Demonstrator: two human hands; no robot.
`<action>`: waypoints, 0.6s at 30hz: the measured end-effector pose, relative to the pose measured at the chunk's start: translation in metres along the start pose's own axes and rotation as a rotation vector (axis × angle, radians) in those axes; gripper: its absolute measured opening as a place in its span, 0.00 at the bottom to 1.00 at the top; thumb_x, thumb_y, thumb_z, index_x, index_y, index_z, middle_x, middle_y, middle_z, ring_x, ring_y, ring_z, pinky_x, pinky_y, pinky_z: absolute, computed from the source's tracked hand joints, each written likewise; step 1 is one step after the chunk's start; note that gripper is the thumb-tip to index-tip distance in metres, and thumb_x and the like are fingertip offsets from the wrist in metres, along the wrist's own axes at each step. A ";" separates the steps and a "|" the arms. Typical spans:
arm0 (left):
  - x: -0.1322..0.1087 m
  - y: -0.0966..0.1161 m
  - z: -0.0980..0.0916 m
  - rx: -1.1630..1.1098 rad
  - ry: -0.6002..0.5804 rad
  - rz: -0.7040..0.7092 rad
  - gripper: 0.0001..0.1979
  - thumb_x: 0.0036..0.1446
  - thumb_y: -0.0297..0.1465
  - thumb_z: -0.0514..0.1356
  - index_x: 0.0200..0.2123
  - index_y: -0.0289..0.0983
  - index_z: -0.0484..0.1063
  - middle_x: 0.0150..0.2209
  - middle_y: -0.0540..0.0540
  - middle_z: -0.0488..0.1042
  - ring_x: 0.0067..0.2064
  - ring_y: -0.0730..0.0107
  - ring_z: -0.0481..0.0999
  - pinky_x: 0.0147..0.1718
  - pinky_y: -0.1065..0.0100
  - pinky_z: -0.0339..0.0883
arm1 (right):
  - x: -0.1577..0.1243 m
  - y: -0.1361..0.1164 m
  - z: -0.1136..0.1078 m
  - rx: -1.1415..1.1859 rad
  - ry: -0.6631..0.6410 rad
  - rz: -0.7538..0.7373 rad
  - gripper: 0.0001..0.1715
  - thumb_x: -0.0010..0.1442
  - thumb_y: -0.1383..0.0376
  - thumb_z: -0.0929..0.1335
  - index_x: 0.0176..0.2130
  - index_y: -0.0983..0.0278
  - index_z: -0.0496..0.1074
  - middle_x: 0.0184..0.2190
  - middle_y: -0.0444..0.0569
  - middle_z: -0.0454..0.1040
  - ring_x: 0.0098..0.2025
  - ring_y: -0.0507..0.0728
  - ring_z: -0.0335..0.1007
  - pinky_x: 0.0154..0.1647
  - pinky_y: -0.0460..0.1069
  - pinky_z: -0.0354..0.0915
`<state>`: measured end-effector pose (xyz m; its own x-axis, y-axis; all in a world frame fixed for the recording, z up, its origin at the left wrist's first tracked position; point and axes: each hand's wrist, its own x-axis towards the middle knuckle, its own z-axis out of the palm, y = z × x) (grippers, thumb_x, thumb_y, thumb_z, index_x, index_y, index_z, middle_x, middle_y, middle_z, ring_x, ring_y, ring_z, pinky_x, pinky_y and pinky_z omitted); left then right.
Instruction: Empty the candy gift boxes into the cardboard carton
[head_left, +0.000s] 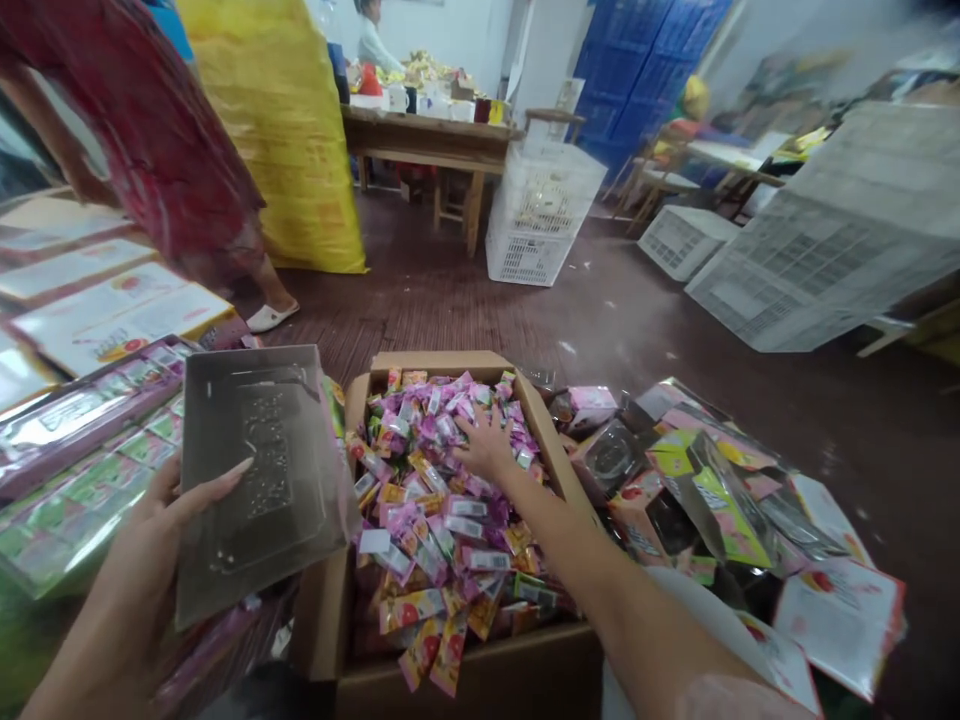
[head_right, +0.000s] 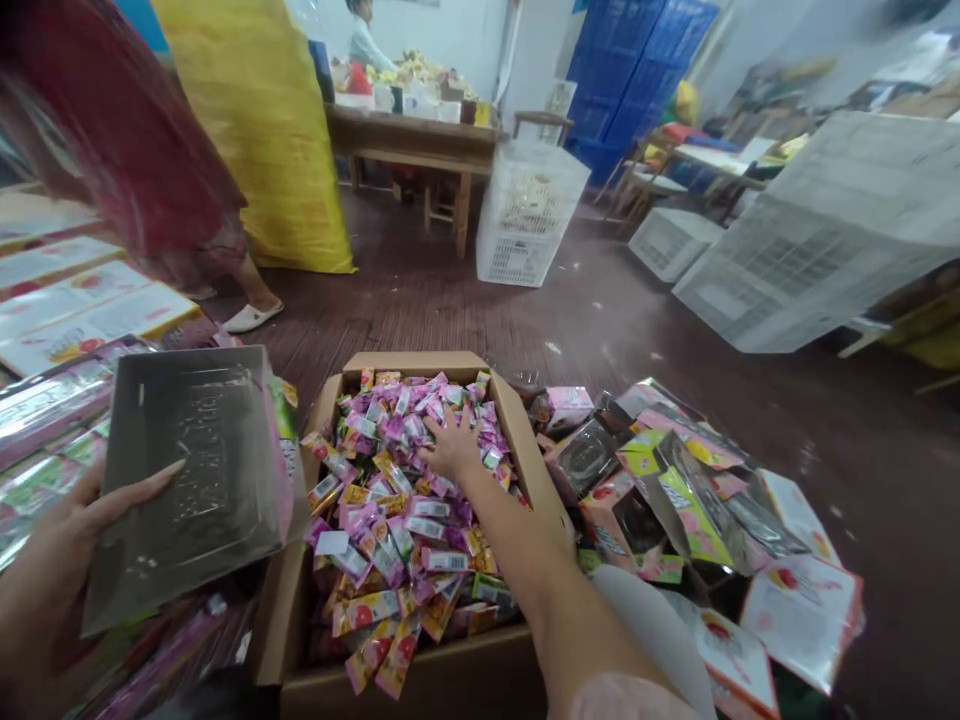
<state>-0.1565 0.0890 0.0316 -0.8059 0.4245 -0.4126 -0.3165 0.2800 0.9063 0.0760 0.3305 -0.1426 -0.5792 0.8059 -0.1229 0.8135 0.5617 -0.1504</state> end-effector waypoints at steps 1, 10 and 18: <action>-0.001 0.000 0.001 0.001 0.006 0.006 0.28 0.35 0.28 0.70 0.44 0.49 0.78 0.31 0.53 0.82 0.25 0.63 0.79 0.23 0.67 0.76 | 0.007 0.010 0.000 -0.002 -0.014 0.017 0.37 0.59 0.49 0.65 0.65 0.51 0.63 0.71 0.55 0.49 0.70 0.79 0.41 0.62 0.79 0.43; 0.011 -0.004 0.014 -0.022 0.016 -0.056 0.21 0.41 0.29 0.69 0.43 0.46 0.79 0.33 0.52 0.83 0.28 0.63 0.81 0.24 0.68 0.78 | 0.057 0.057 0.007 -0.095 -0.128 0.032 0.37 0.64 0.50 0.61 0.68 0.59 0.59 0.70 0.60 0.51 0.71 0.76 0.39 0.66 0.75 0.39; -0.004 -0.004 0.016 -0.106 -0.027 0.002 0.22 0.39 0.29 0.69 0.42 0.46 0.78 0.32 0.53 0.81 0.24 0.65 0.79 0.21 0.66 0.77 | 0.033 0.016 -0.044 0.086 -0.061 -0.033 0.40 0.61 0.49 0.65 0.69 0.55 0.56 0.74 0.53 0.36 0.74 0.74 0.26 0.68 0.74 0.32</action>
<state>-0.1441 0.0998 0.0283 -0.7933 0.4483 -0.4121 -0.3676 0.1870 0.9110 0.0721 0.3740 -0.1059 -0.6094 0.7731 -0.1758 0.7883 0.5670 -0.2390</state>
